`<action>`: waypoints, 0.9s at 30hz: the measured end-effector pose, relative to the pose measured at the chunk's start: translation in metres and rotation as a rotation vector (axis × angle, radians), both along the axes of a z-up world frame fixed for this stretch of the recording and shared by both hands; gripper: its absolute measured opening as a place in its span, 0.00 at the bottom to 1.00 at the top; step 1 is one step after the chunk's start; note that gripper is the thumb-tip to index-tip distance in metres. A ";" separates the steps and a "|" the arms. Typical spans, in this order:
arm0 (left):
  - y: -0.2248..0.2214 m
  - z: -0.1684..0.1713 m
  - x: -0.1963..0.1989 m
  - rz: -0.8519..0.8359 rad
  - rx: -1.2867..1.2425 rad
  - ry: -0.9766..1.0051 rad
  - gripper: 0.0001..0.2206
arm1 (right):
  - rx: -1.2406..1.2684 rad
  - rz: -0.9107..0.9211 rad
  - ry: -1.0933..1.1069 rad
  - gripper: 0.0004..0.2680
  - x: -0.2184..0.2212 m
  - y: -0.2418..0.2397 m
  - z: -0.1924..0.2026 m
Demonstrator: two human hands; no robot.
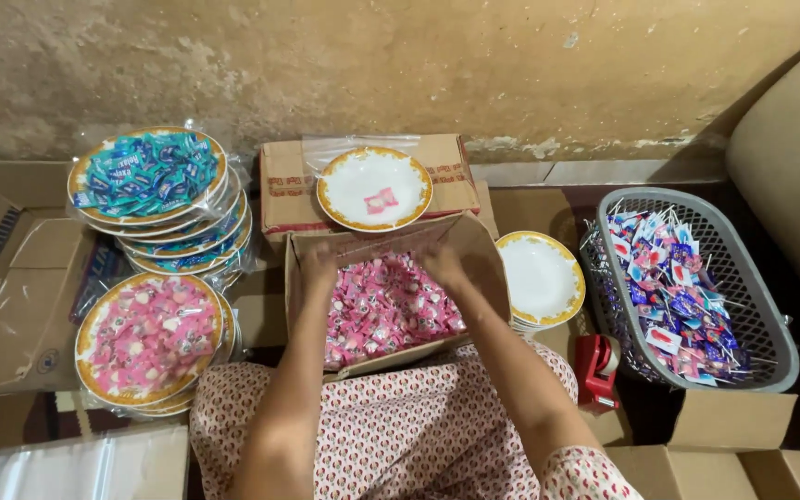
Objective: Arranging small pink packets onto decorative plates from a cardboard box.
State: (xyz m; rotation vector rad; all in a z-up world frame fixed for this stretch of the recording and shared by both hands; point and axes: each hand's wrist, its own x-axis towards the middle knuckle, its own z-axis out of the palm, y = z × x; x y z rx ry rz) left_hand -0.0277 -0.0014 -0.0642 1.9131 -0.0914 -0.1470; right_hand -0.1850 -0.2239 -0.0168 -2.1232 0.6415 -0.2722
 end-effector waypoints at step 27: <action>0.061 0.058 -0.128 -0.336 0.499 0.100 0.17 | -0.274 0.358 0.522 0.17 -0.037 0.009 -0.074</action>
